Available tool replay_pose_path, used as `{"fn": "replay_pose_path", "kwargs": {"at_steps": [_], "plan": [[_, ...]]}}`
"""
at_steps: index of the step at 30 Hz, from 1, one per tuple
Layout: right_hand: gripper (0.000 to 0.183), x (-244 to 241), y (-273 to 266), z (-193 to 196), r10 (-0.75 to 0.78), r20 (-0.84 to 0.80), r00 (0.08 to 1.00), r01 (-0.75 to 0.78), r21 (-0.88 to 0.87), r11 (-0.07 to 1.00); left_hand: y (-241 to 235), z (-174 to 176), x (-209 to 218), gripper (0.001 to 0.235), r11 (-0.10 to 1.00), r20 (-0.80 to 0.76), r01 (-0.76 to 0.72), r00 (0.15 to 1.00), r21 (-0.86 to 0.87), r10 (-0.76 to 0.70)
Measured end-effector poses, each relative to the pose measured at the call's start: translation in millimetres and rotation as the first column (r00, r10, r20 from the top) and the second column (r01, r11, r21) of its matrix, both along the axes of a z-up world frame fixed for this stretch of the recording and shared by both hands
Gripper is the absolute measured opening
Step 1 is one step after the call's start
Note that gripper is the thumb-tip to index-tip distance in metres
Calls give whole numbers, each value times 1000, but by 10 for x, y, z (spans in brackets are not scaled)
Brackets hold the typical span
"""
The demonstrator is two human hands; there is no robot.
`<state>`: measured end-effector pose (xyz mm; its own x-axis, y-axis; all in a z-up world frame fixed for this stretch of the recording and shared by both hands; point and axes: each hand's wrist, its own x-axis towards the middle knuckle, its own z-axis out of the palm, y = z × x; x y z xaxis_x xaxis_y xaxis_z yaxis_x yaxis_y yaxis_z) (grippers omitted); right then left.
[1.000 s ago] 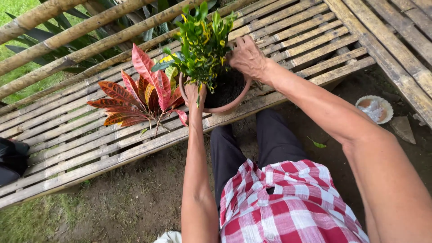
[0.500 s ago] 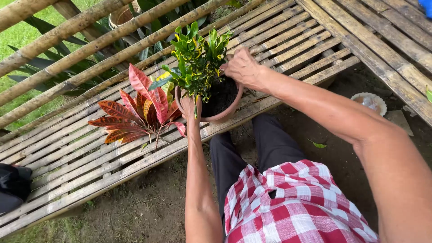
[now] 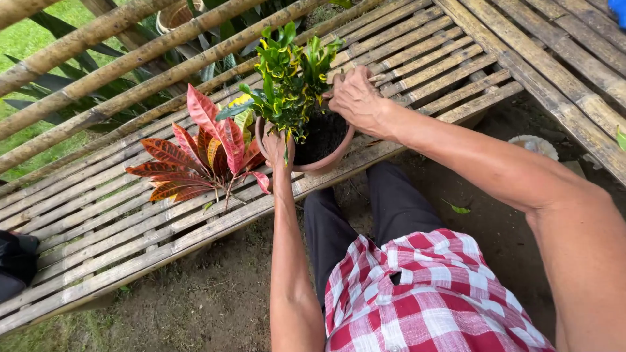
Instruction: Potting a plant by placing it in a container and packing soil around the roots with a tool.
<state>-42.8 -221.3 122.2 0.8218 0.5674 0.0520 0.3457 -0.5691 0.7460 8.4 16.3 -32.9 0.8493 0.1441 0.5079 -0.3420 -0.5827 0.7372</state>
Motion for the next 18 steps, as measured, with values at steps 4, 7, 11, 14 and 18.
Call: {"fn": "replay_pose_path", "kwargs": {"at_steps": [4,7,11,14,18], "plan": [[24,-63,-26,89,24,-60,998,-22,40,999,6,-257,-38,27,1000,-37,-15,999,18,16],[24,53,-5,30,41,-14,999,-38,167,985,79,-279,-39,26,998,-38,-30,999,46,32],[30,471,14,-547,20,35,999,-24,115,993,201,-422,217,25,995,-20,-33,999,96,35],[30,619,22,-884,28,93,995,-39,122,992,156,-355,215,25,995,-76,-50,996,88,57],[12,176,92,-318,-35,-218,975,79,195,978,108,-136,63,23,999,-165,-28,986,-36,21]]}}
